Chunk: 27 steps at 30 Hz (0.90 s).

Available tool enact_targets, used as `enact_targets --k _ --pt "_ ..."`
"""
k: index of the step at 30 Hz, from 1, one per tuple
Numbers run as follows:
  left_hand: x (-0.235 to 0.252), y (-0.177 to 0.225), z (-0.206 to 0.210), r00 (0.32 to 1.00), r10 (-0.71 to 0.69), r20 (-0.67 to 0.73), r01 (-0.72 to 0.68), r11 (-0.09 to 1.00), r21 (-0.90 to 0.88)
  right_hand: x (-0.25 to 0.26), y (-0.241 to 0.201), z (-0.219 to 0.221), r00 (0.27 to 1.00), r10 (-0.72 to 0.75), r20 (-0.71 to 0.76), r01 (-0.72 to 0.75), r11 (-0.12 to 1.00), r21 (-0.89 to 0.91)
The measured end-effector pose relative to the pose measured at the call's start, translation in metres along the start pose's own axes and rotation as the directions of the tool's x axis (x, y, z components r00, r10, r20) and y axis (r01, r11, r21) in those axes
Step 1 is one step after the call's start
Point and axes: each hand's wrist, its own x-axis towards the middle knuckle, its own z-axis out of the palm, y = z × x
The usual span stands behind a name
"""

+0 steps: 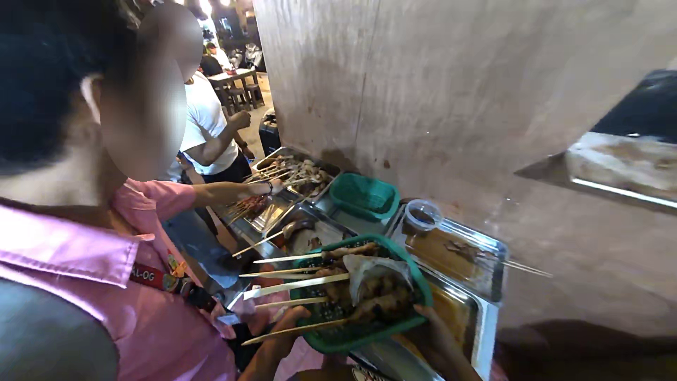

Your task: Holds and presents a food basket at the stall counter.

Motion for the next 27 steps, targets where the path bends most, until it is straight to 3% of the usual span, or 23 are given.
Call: enact_targets --k 20,27 --pt "0.005 -0.005 -0.004 0.999 0.040 0.009 -0.039 0.999 -0.024 0.009 0.002 -0.002 1.000 0.026 0.014 -0.027 1.000 0.008" --pt "0.006 0.010 0.001 0.996 0.077 -0.044 -0.079 0.996 -0.033 0.019 -0.010 0.015 0.995 0.005 0.100 -0.009 0.999 0.038"
